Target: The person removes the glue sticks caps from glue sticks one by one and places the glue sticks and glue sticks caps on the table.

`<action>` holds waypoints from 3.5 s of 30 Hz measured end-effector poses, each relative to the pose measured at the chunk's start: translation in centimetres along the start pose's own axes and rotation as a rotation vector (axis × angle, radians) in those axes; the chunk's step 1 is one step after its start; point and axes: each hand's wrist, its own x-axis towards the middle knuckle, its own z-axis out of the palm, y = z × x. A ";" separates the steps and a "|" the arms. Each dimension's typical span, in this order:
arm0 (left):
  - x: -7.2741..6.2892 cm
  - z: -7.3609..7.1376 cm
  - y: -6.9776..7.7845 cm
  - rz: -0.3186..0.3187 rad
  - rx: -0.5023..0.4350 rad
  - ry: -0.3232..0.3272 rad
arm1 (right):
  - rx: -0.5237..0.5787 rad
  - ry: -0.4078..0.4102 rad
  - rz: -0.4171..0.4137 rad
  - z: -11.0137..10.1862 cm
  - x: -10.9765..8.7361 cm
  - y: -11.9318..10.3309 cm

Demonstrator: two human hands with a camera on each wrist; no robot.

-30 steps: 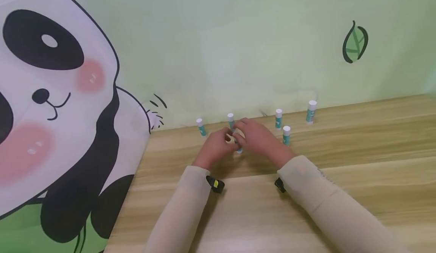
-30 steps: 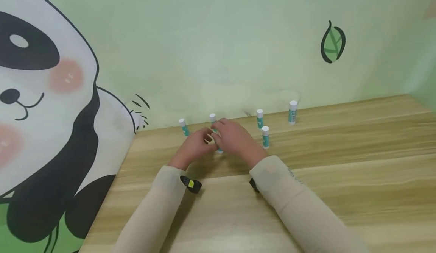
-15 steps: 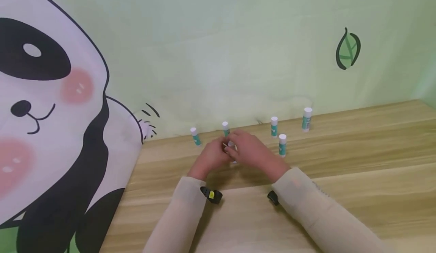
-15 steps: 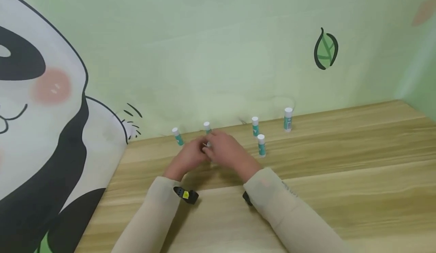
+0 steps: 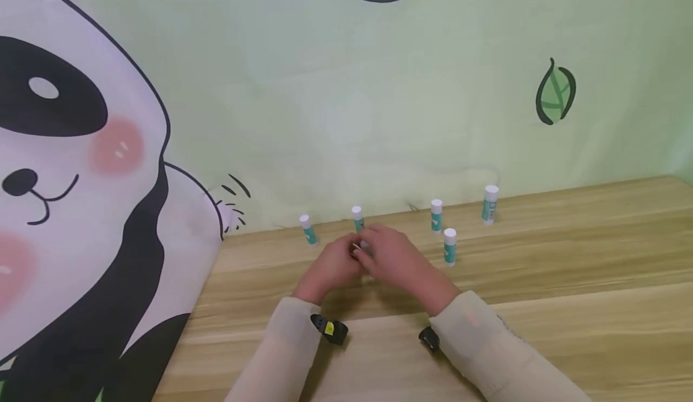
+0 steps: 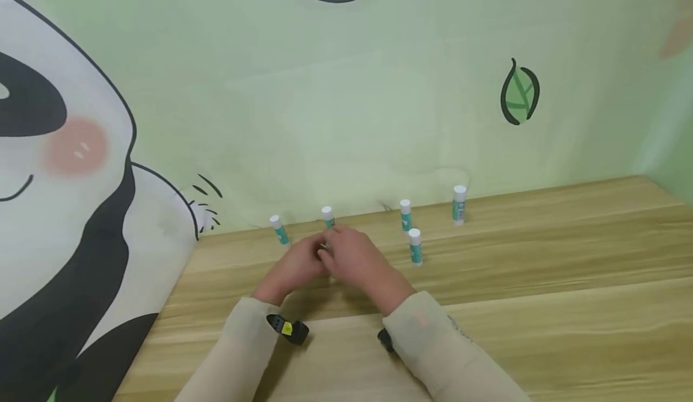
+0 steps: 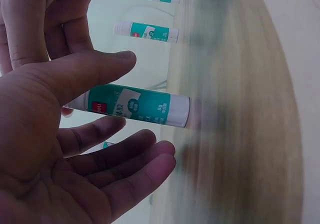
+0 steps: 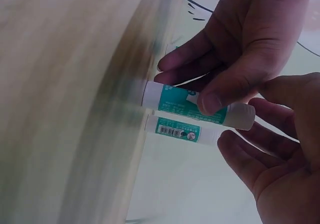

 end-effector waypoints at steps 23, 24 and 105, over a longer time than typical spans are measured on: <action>-0.1 0.6 -0.7 0.101 -0.301 -0.004 | 0.079 -0.019 0.090 -2.1 0.2 -0.1; -0.2 0.6 -0.7 0.109 -0.314 0.000 | 0.081 -0.016 0.084 -2.4 0.1 -0.1; -5.4 2.9 8.3 0.416 -0.175 0.156 | -0.075 0.154 -0.151 -10.6 -7.3 -0.9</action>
